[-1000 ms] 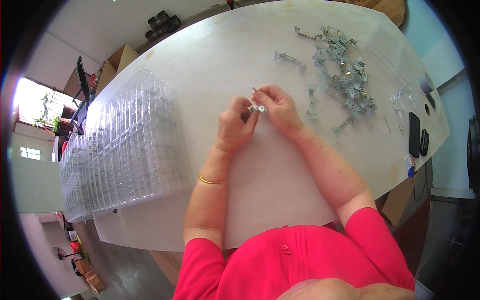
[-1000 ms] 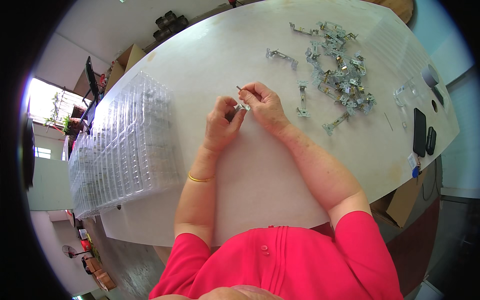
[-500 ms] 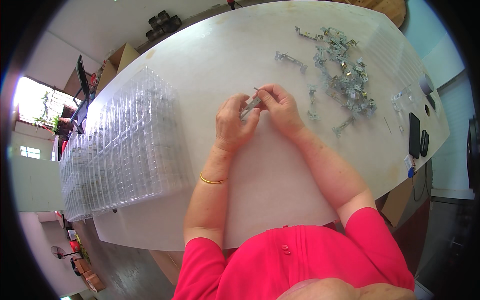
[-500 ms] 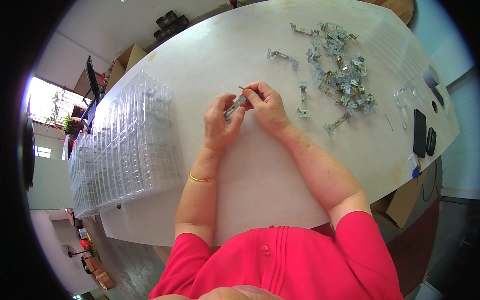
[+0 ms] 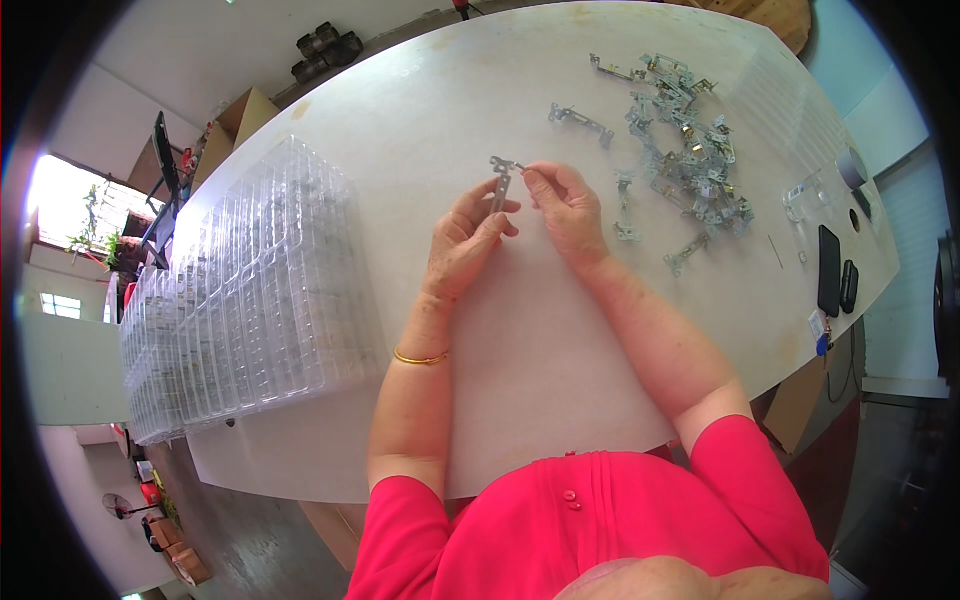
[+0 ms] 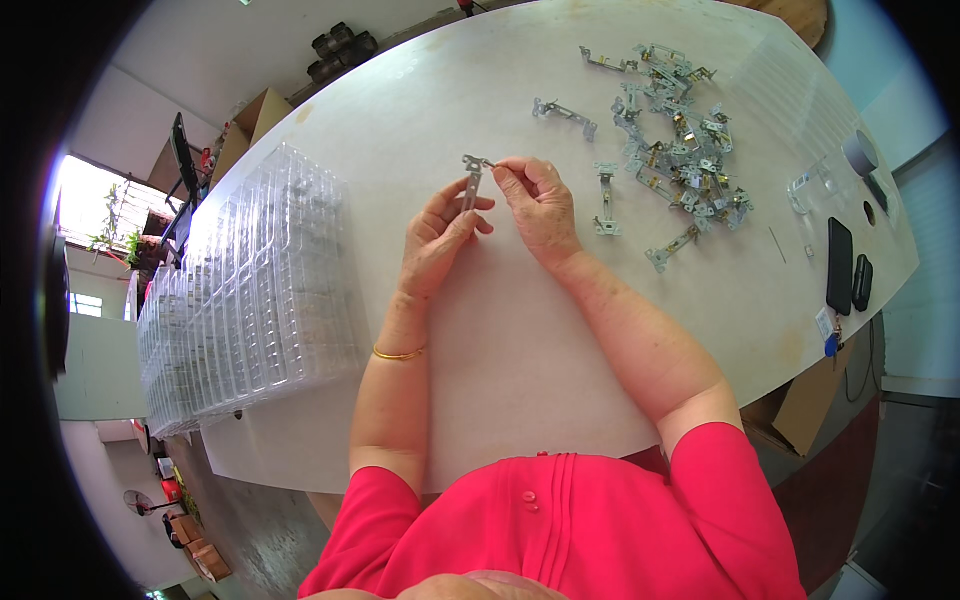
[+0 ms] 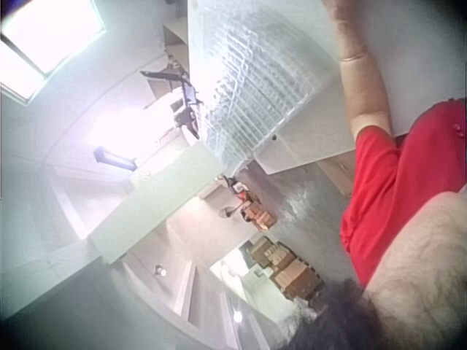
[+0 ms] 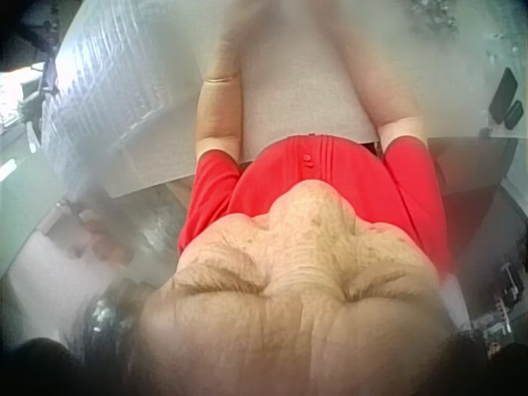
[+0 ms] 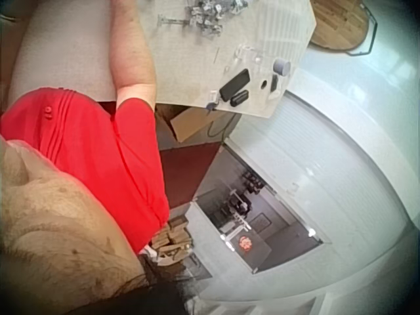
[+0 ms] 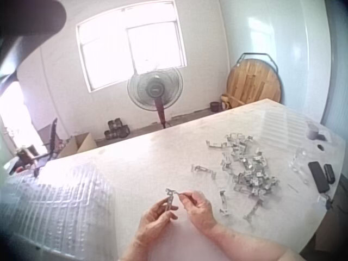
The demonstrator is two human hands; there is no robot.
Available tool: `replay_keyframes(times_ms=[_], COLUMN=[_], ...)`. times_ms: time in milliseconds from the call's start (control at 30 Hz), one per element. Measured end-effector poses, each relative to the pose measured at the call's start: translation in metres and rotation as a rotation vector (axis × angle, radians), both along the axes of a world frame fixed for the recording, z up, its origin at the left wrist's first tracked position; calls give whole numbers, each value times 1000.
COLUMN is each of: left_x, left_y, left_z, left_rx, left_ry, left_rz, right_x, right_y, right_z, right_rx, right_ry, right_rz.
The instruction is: Assembling small metal components and placing them into a clear plastic sorting tray.
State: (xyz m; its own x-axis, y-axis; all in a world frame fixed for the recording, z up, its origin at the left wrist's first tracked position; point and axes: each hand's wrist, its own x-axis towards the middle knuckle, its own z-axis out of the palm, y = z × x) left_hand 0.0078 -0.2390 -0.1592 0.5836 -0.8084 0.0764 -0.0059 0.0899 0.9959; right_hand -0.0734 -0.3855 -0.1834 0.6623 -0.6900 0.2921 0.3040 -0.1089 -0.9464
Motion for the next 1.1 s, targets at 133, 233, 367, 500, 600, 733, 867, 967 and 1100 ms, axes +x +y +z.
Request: replay_keyframes(times_ms=[133,233,367,500,600,733,867,967,1100], left_x=[3,6,8,7,6,6,5,4,4], left_y=[-3,-4,-5,-5,-6,-5,-5,-5,-5], left_z=[-7,-10,-13,-15,-14,-15,-16,-17,-17], left_rx=[-92,-132,-161,-143,-111,-123,-97,-114,-94], left_ry=[-5,4,-28,-64,-96,-77,-75,-14,-48], left_rz=[128,170,174,155,148,145,150,140,148], right_x=[-6,-6,-10,-11,-14,-12,-12,-11,-14], right_y=[9,13,15,16,15,15,14,9,13], right_z=[5,5,14,17,18,15,16,12,16], right_rx=[-247,-350,-428,-447,-591,-591,-526,-721,-484], right_ry=[66,48,124,138,104,151,155,77,201], right_rz=[5,-6,-9,-29,-12,-34,-78,7,-37])
